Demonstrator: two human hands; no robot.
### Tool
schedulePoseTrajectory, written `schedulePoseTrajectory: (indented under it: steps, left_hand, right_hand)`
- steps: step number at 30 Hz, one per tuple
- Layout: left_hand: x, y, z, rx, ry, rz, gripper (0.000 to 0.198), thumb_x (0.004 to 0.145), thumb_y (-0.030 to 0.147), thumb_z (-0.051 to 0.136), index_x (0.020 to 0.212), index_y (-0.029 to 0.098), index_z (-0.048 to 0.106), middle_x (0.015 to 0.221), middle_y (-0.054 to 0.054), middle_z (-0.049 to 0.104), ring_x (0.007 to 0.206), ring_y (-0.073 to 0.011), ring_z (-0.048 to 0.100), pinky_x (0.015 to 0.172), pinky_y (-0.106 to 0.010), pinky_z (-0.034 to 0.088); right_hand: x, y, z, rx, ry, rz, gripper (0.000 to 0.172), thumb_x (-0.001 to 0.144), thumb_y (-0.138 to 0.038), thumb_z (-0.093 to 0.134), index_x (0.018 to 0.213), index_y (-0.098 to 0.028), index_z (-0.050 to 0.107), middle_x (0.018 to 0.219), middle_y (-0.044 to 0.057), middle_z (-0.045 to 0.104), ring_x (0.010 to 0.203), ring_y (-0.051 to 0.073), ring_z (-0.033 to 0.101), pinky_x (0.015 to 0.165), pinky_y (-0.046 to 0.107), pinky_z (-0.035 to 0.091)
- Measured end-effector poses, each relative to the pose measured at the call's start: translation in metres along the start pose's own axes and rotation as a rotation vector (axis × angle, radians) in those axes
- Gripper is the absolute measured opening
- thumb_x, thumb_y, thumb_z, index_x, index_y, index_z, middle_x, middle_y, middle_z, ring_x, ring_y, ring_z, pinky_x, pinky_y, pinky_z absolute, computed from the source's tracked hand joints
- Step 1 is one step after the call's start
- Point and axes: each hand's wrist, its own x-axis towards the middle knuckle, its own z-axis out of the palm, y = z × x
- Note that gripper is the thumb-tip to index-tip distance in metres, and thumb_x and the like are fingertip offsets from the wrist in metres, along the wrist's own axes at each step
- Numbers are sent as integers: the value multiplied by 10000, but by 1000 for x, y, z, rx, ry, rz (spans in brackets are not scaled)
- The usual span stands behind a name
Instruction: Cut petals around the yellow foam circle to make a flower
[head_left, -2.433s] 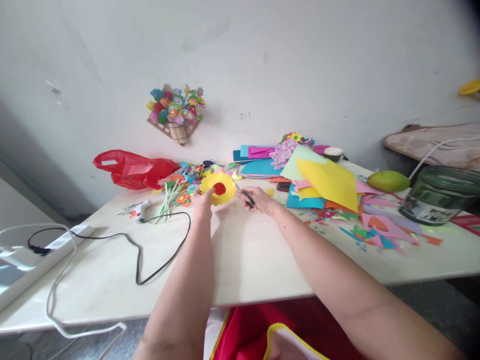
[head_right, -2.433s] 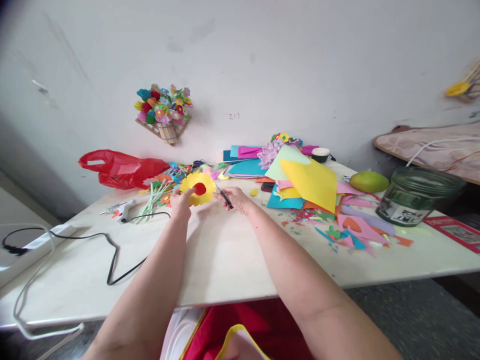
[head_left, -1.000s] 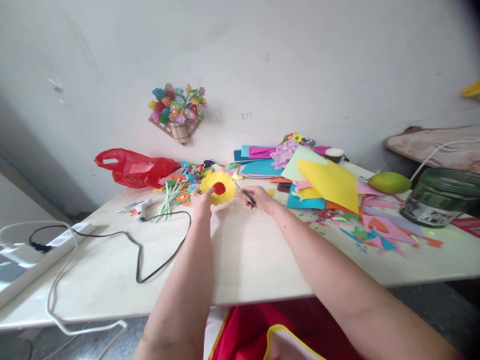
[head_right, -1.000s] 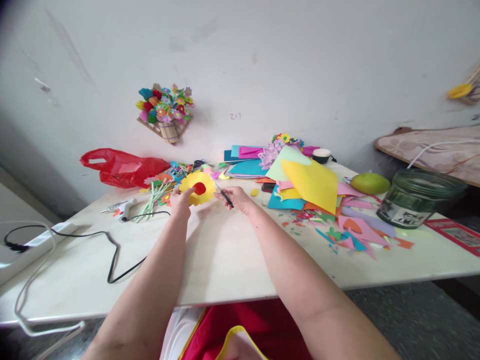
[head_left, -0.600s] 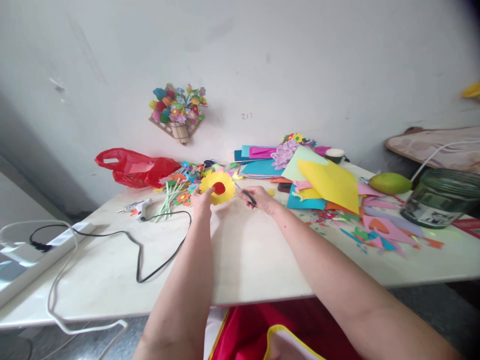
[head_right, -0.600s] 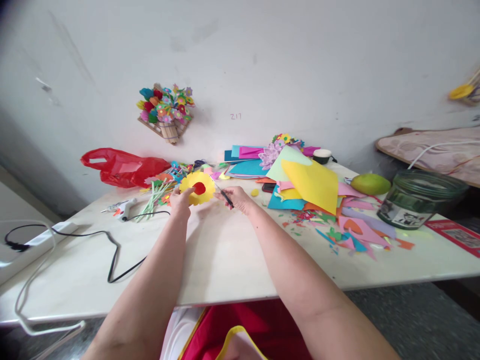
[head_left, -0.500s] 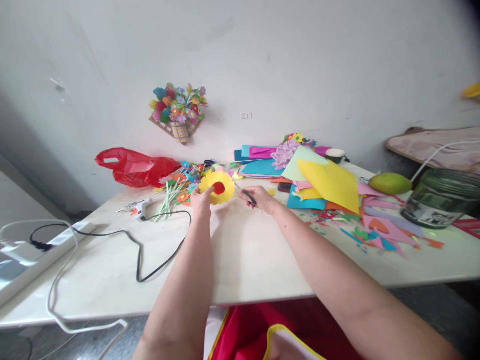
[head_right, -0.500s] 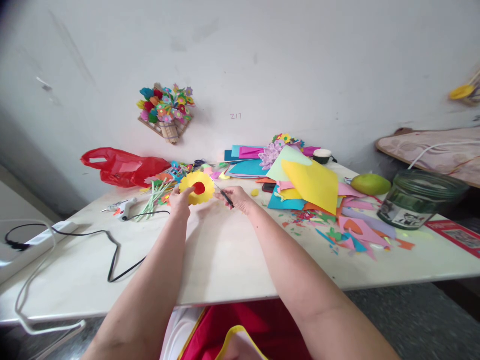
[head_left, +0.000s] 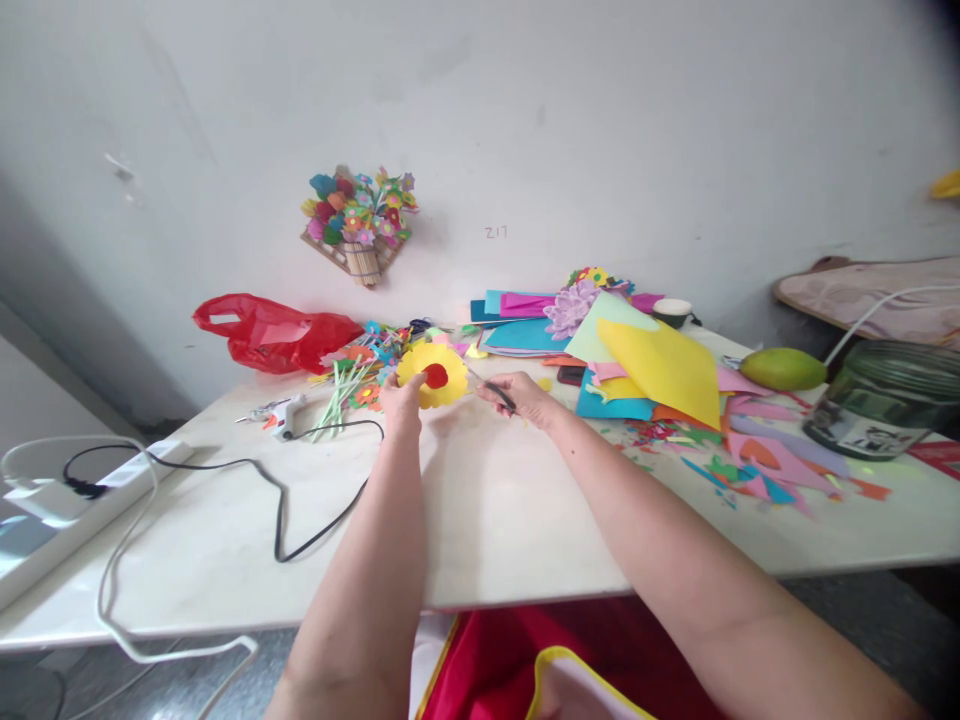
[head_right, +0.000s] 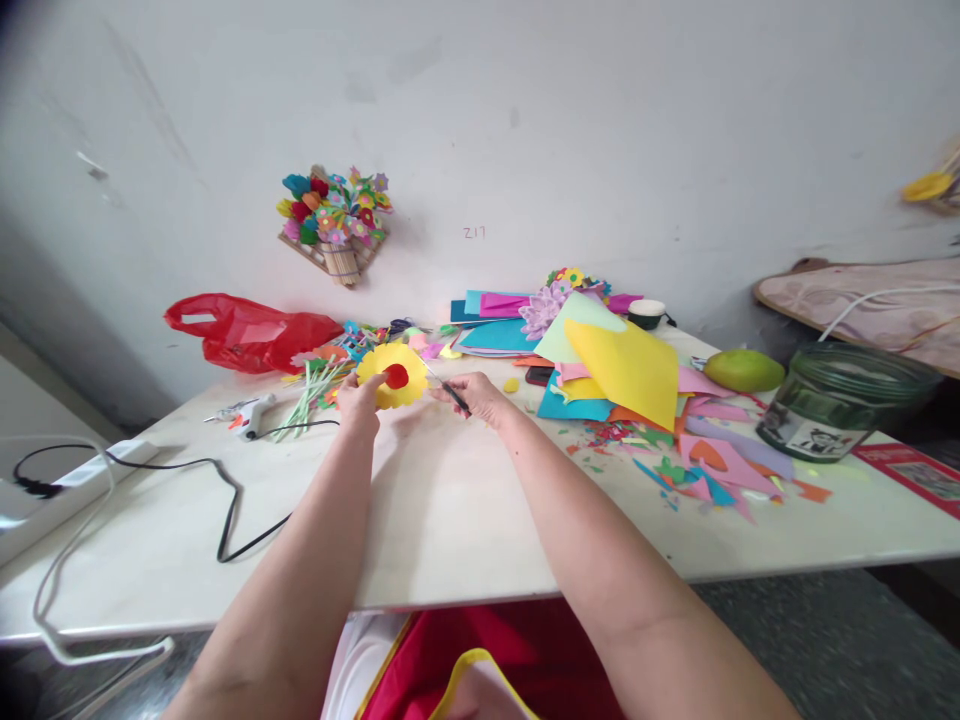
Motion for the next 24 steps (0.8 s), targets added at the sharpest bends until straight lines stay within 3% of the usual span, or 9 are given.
schedulePoseTrajectory:
  steps: [12,19,24]
  left_hand:
    - [0,1,-2,5,-1,29,283,479,254,709,717,175,578,673,-5,616,558,-132,566,507,-244,462]
    - [0,1,-3,-12,-33,54,289,493,254,706,746,172,596,688,-6,623,563,-125,563,505,-230,445]
    - [-2,0,-3,-6,-31,67,267,488,250,704,702,170,567,632,9,593,530,-117,540,485,-229,423]
  right_hand:
    - [1,2,-3,-51,-45,10,325,649,-435,696,678,-123,607,490,-52,432,396,36,348,361,178,263]
    - [-2,2,-5,-14,-84,24,325,638,-419,710,615,-132,559,473,-45,461,385,41,381,362,181,274]
    - [-2,5,-6,39,-108,38,294,658,-399,692,688,-133,573,515,-31,518,402,49,422,368,180,297]
